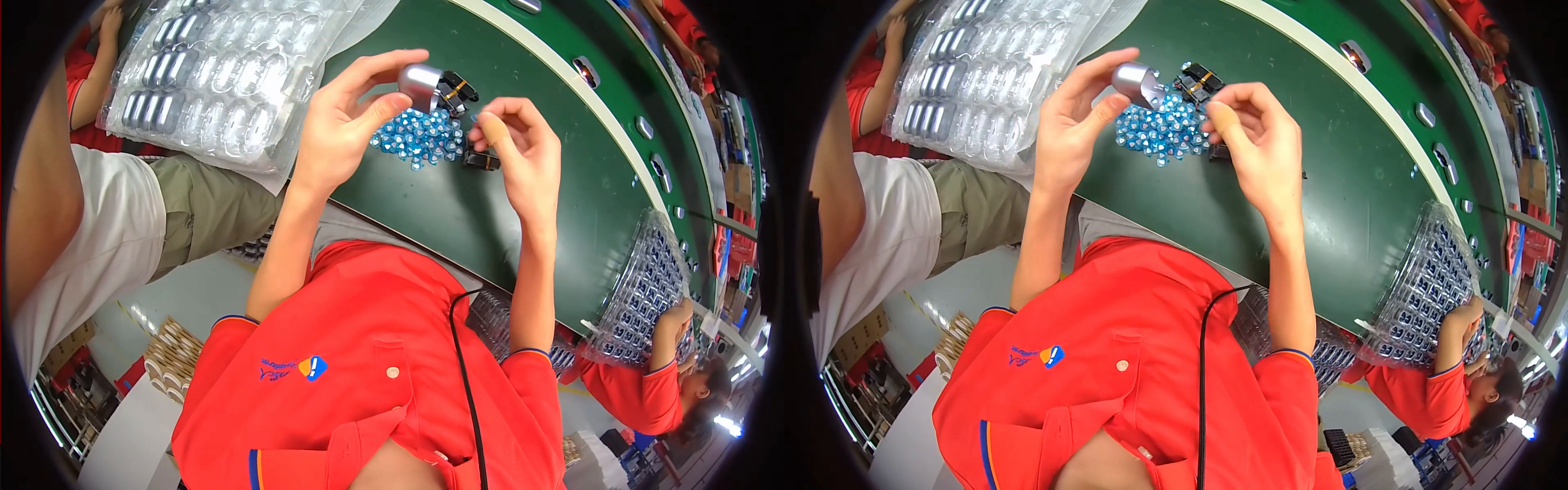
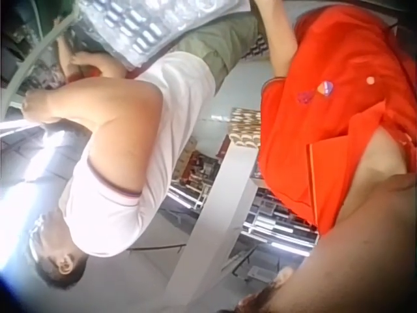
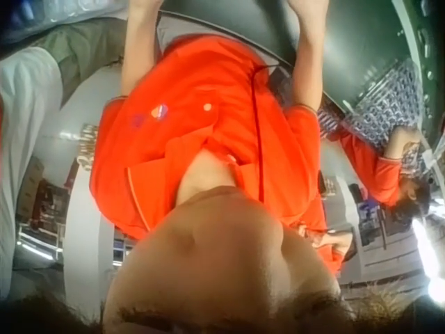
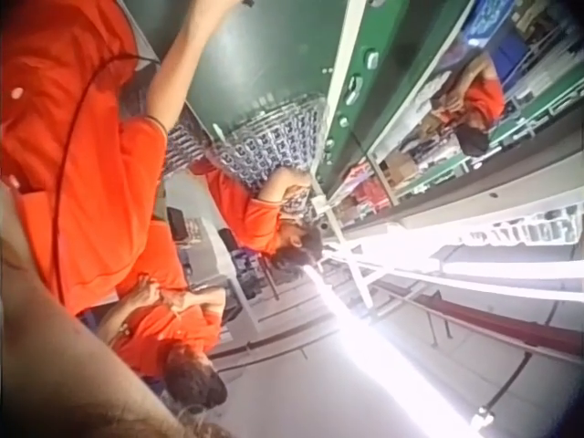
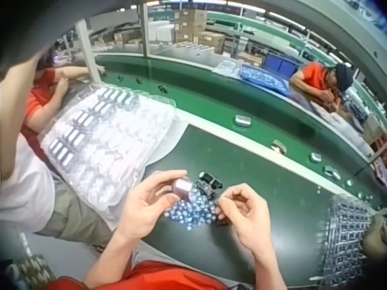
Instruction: Assembling small electronic components at a factory workbench by placing small parts into metal housings.
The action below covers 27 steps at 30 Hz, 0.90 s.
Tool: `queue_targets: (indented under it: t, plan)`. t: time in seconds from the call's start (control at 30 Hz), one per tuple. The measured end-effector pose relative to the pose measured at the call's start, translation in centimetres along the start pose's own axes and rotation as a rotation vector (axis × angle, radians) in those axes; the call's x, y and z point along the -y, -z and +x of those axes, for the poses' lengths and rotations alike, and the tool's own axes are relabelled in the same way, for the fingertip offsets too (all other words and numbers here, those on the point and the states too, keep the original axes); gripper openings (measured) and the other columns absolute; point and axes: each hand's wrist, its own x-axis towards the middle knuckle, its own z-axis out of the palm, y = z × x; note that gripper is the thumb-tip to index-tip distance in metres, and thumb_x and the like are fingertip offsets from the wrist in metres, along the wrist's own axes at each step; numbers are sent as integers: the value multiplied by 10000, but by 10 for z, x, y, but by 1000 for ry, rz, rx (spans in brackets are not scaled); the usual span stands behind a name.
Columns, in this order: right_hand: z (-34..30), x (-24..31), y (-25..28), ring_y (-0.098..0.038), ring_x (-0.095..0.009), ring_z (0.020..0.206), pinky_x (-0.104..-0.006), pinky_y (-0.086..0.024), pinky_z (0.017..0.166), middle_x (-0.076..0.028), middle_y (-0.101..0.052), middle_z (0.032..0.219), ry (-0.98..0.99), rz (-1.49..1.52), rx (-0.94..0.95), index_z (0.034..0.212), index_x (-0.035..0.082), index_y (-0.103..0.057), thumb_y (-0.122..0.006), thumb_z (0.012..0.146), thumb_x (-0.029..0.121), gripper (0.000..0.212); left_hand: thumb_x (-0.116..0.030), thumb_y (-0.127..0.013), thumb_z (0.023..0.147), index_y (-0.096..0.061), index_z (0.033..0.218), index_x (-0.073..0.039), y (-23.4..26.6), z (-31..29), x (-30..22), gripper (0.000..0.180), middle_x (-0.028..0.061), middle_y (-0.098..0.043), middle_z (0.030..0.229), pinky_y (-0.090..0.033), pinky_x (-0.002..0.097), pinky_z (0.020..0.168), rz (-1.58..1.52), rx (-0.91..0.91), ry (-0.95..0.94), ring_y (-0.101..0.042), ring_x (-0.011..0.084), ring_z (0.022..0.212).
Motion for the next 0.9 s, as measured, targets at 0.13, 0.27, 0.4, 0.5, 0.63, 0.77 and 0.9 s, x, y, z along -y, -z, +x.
queue_targets:
  t: [0.13, 0.27, 0.4, 0.5, 0.63, 0.77, 0.9]
  plan:
    - [3, -2, 2, -639, -136, 780, -254, -523, 730, -84, -655, 864, -80, 322, 93, 982, -46, -616, -651, 915, 43, 117, 33, -632, 911, -616, 1255, 9, -15, 1, 10, 345, 116, -601, 1225, -491, 324, 972, 7, 96, -44, -592, 208, 1137]
    - [4, -6, 8, -644, -135, 750, -248, -528, 707, -88, -653, 857, -90, 305, 94, 983, -56, -606, -652, 907, 32, 125, 36, -634, 904, -623, 1233, 25, -23, 3, 16, 329, 145, -621, 1209, -471, 358, 1003, 10, 133, -60, -587, 241, 1170]
    - [7, -9, 7, -645, -130, 726, -242, -530, 674, -87, -653, 850, -69, 189, 39, 983, -56, -604, -640, 899, 3, 109, 69, -616, 899, -631, 1207, 28, -24, 6, 18, 311, 151, -621, 1209, -503, 366, 987, 36, 159, -65, -587, 252, 1176]
    - [8, -12, 5, -662, -124, 727, -242, -545, 679, -86, -673, 837, -41, 126, -15, 974, -49, -625, -666, 867, 5, 126, 85, -613, 892, -637, 1191, 26, -23, 7, 18, 306, 152, -623, 1210, -525, 366, 975, 42, 178, -57, -590, 257, 1175]
    - [8, -12, 4, -701, -119, 747, -251, -578, 716, -90, -714, 818, 14, 40, -91, 954, -34, -671, -723, 810, 30, 166, 100, -616, 881, -657, 1155, 23, -23, 11, 18, 287, 156, -628, 1209, -548, 358, 954, 126, 230, -115, -602, 261, 1161]
    - [5, -7, 7, -703, -129, 792, -255, -579, 754, -95, -714, 869, 50, -104, -98, 982, -39, -669, -702, 824, 7, 168, 104, -628, 866, -683, 1118, 14, -27, 14, 21, 273, 157, -646, 1186, -551, 352, 943, 142, 257, -142, -618, 259, 1139]
    - [-1, -11, 14, -698, -135, 845, -253, -575, 791, -92, -712, 932, 39, -130, -96, 1021, -43, -661, -677, 845, -21, 178, 110, -629, 859, -698, 1092, 15, -39, 13, 20, 261, 159, -662, 1158, -552, 348, 938, 193, 280, -221, -630, 255, 1118]
